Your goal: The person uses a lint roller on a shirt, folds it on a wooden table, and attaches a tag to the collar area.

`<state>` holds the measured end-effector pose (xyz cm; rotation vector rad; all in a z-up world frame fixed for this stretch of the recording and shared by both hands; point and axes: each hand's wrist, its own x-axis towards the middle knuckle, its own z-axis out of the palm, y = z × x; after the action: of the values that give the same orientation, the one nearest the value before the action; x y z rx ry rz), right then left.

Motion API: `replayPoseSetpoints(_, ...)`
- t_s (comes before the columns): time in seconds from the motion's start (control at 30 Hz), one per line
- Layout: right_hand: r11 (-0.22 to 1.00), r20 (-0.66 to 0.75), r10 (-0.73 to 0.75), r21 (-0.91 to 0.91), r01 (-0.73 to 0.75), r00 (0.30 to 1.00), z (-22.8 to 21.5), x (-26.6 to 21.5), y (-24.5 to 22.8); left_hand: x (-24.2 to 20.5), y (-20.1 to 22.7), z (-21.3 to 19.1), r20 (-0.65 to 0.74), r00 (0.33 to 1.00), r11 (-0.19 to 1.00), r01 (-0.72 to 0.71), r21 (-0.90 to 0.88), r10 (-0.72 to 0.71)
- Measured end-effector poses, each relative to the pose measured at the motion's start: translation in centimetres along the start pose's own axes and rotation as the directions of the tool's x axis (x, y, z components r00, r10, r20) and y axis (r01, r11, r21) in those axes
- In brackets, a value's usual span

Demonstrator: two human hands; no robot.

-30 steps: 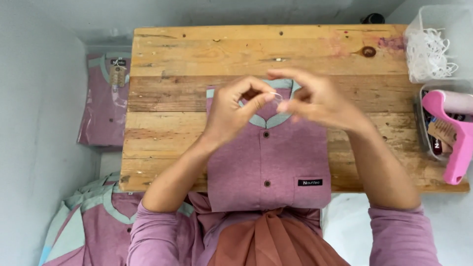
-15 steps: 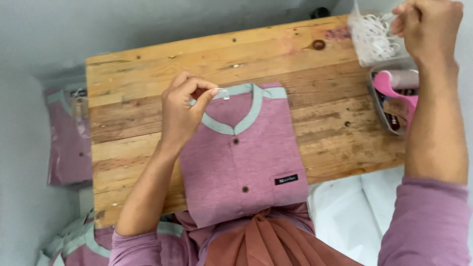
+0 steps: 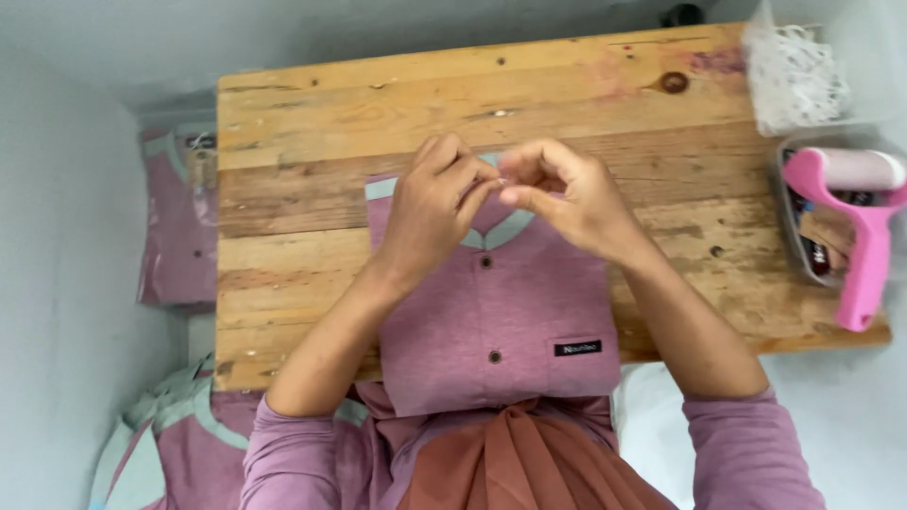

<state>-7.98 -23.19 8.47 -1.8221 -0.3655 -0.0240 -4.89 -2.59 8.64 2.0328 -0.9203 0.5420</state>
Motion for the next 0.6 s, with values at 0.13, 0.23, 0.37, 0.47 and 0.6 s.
replayPoseSetpoints(0.13, 0.988, -0.012, 0.061, 0.142, -0.059, 0.998, 1.9, 0.2, 1.9, -1.9, -1.0, -0.3, -0.071, 0.994, 0.989, 0.076, -0.127, -0.085)
replayPoseSetpoints(0.23, 0.964, -0.034, 0.078, 0.258, -0.067, 0.996, 3.1, 0.1, 3.8, -2.5, -1.5, 0.1, -0.043, 0.974, 0.89, 0.184, -0.418, -0.222)
replayPoseSetpoints(0.37, 0.796, 0.033, 0.165, 0.586, -0.153, 0.986, 4.2, -0.6, 4.9, -3.9, -2.9, 2.4, -0.043, 0.961, 0.735, 0.181, -0.653, -0.275)
replayPoseSetpoints(0.47, 0.667, 0.117, 0.229, 0.704, -0.244, 0.966, 4.5, -1.4, 6.9, -4.8, -3.4, 3.2, -0.03, 0.959, 0.664, 0.173, -0.727, -0.283)
replayPoseSetpoints(0.6, 0.579, 0.139, 0.284, 0.764, -0.285, 0.949, 4.7, -2.6, 10.1, -4.9, -3.1, 3.0, -0.028, 0.968, 0.648, 0.146, -0.747, -0.251)
